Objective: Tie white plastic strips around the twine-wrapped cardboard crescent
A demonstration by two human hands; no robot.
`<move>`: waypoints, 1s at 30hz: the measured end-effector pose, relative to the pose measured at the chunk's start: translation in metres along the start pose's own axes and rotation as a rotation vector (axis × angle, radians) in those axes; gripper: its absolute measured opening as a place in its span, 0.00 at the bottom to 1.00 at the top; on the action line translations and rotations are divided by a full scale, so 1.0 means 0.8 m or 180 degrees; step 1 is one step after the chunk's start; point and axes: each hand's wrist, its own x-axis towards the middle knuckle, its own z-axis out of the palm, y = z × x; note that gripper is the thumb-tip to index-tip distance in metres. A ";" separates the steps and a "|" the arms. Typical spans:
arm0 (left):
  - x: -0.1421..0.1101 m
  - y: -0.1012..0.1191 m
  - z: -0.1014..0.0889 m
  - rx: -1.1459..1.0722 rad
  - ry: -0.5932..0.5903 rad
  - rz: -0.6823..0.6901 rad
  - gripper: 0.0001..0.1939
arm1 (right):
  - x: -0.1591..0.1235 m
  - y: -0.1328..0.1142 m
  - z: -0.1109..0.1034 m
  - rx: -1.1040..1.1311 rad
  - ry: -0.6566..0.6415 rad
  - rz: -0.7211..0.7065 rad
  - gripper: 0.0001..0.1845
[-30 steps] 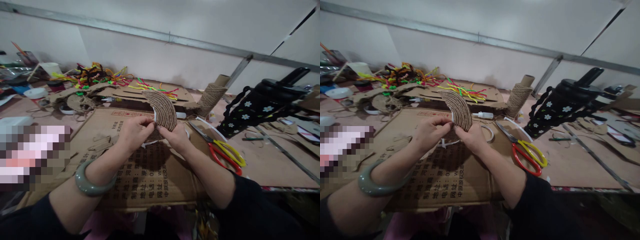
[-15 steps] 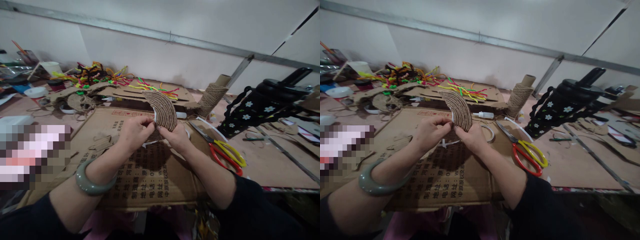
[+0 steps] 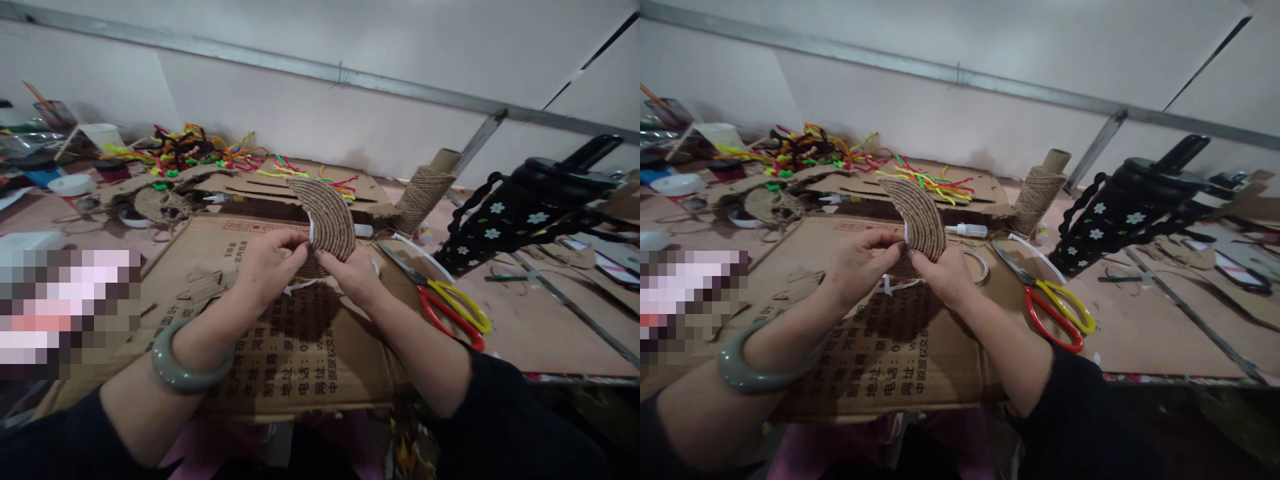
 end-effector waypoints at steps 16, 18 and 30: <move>0.000 0.001 -0.002 0.0034 -0.0092 -0.0021 0.08 | -0.002 -0.002 -0.001 -0.0226 -0.0068 -0.0203 0.09; 0.001 0.002 -0.002 0.0041 -0.0093 -0.0028 0.08 | -0.001 -0.001 -0.002 -0.0220 -0.0072 -0.0210 0.09; 0.000 0.002 -0.002 0.0037 -0.0094 -0.0117 0.09 | -0.001 -0.005 -0.001 -0.0171 -0.0037 -0.0125 0.09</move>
